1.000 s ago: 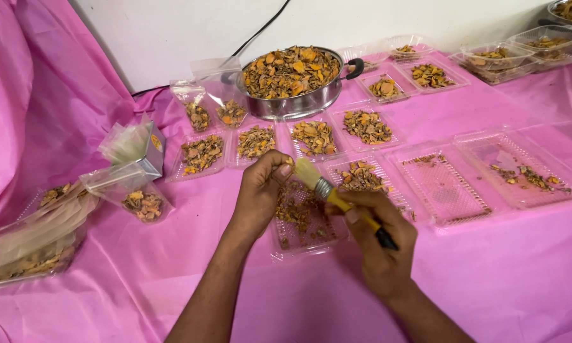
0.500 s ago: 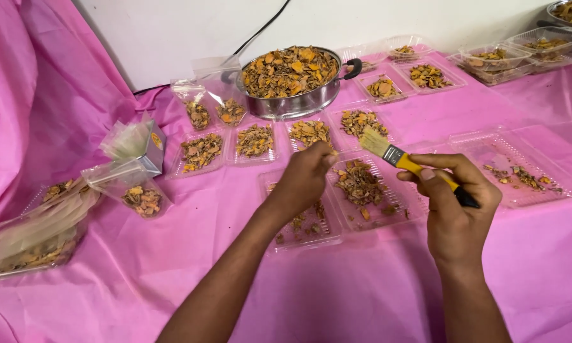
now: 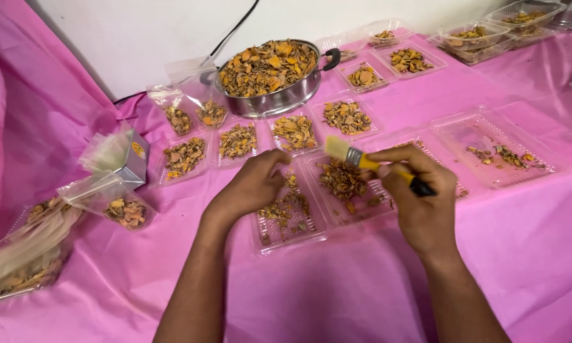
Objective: Cleaning and sorting dried tea leaves in plastic containers using a small brush.
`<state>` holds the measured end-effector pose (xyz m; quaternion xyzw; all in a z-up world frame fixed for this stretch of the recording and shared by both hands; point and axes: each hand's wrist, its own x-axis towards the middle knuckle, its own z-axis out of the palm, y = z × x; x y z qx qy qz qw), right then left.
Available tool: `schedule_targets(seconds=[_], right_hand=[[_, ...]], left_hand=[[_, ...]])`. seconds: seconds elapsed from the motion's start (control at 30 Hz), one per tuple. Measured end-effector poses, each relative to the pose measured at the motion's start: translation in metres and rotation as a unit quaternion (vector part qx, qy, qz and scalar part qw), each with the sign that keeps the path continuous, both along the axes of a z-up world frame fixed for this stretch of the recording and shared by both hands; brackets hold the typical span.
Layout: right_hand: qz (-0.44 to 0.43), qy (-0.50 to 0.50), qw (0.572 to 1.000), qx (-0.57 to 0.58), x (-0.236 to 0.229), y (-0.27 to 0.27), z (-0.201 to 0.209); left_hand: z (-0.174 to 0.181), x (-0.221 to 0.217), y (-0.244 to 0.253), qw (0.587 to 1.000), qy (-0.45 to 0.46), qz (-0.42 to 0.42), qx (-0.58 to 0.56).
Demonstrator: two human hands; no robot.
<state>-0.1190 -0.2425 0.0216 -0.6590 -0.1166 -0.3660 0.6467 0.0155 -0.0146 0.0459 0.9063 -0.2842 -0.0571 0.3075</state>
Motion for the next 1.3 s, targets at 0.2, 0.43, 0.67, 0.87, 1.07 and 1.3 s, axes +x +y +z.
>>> schedule_targets(seconds=[0.2,0.43,0.67,0.87,1.07,1.3], right_hand=[[0.076,0.175,0.954,-0.232,0.003,0.031,-0.006],[0.12,0.137,0.944,-0.274,0.009,0.056,0.0],[0.036,0.133,0.916,-0.378,0.055,0.063,0.002],[0.085,0.145,0.899,-0.403,0.047,0.075,0.014],[0.076,0.1,0.908,-0.4,0.071,0.064,0.009],[0.151,0.116,0.899,-0.393,0.047,0.074,0.021]], left_hand=[[-0.032,0.014,0.04,0.992,-0.053,0.101,-0.057],[-0.028,-0.002,0.04,0.991,-0.007,0.125,-0.046],[-0.03,-0.006,0.039,0.994,-0.028,0.11,-0.01],[-0.043,0.005,0.042,0.992,-0.071,0.103,-0.015],[-0.045,0.007,0.042,0.994,-0.045,0.094,-0.032],[-0.034,-0.008,0.046,0.995,-0.027,0.088,-0.048]])
